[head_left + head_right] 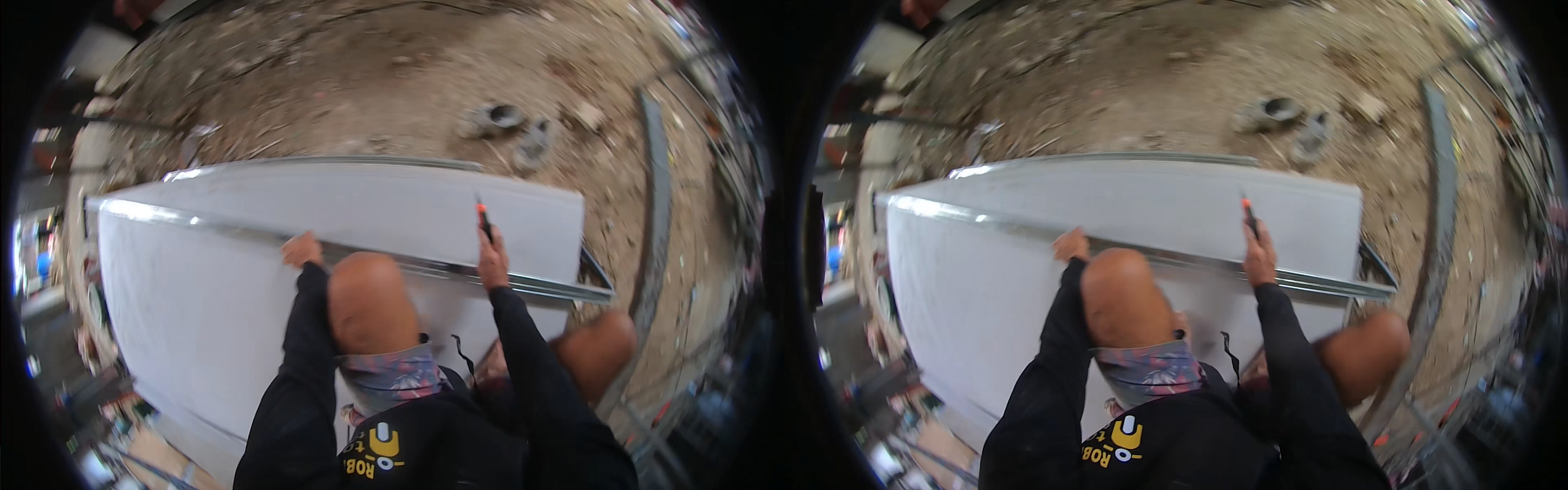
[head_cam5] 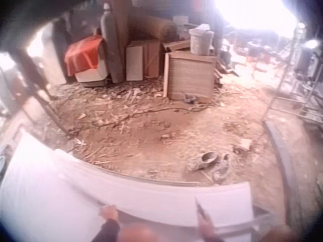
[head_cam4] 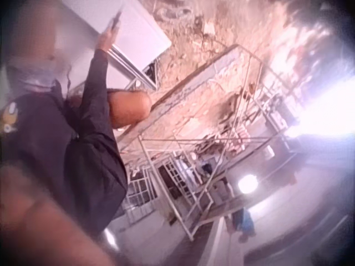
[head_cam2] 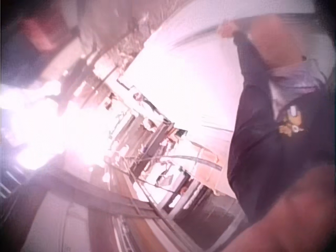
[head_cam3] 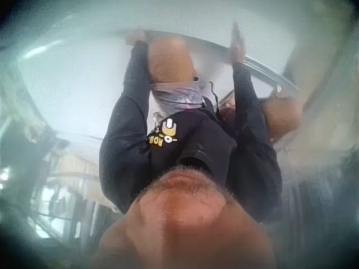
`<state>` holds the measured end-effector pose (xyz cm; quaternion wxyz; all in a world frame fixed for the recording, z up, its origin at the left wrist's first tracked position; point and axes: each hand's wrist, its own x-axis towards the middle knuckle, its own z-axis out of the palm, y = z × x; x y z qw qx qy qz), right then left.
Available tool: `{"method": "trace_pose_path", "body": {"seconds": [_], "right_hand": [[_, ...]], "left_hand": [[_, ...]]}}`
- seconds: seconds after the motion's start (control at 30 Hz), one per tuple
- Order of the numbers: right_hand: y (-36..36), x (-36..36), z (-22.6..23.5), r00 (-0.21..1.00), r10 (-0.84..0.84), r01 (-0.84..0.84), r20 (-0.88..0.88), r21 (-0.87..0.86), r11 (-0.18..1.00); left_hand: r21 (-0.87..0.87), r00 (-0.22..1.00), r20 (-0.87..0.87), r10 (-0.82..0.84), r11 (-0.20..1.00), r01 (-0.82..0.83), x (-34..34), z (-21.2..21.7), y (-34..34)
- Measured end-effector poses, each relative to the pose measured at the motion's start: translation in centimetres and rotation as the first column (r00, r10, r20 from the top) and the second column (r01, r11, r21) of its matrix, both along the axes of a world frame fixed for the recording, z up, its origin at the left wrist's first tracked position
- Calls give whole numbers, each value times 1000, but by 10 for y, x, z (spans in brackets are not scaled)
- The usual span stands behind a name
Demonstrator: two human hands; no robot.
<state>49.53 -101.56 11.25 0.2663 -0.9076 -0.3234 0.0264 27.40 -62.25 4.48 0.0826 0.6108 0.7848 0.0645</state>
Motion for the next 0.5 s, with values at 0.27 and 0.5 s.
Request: {"method": "trace_pose_path", "body": {"seconds": [0.27, 0.5], "right_hand": [[-23, -2, 4, 954, 19, -2, -298, 55, 998], [-39, 23, 6, 654, -144, 146, -742, -62, 987]], "left_hand": [[-310, 994, 100, -33, 949, 63, -45, 50, -14], [-54, 781, -171, -600, 798, 601, -48, 39, 15]]}}
